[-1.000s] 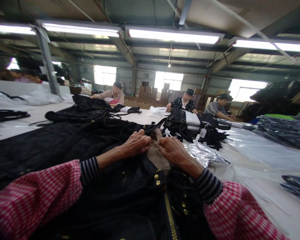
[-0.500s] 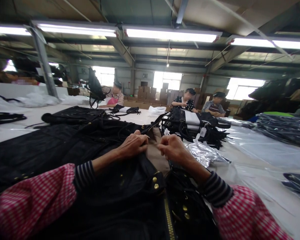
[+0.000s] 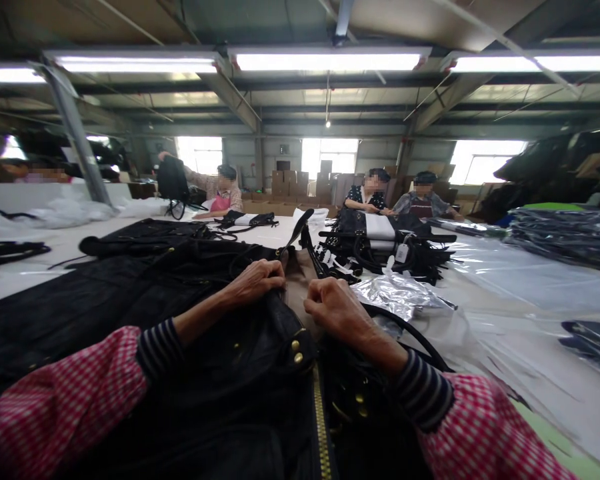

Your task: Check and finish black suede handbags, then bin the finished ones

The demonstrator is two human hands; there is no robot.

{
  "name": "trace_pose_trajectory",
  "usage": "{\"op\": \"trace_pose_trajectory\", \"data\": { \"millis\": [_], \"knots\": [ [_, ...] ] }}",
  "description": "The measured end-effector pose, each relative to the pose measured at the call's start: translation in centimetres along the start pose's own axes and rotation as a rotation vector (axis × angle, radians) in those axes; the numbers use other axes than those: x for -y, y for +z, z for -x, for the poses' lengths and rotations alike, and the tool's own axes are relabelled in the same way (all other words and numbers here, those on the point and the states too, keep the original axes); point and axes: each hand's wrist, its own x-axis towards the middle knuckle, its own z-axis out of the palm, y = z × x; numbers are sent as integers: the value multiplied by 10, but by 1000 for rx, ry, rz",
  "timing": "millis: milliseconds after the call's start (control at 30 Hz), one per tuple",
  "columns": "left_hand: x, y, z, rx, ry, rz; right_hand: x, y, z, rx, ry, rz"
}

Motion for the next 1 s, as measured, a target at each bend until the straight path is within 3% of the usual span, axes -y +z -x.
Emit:
{"op": "trace_pose_trajectory", "data": {
  "millis": [433,700,833,1000],
  "knots": [
    [-2,0,2,-4,-3,13,2,8,-9,10,-32,85],
    [2,-5,0,81,183,57,15,6,-16,87,12,273],
    [4,-4,0,112,179,68,17,9,-16,87,12,356],
    [7,-1,-2,40,122,397,13,16,-20,-1,-18,159]
  ]
}}
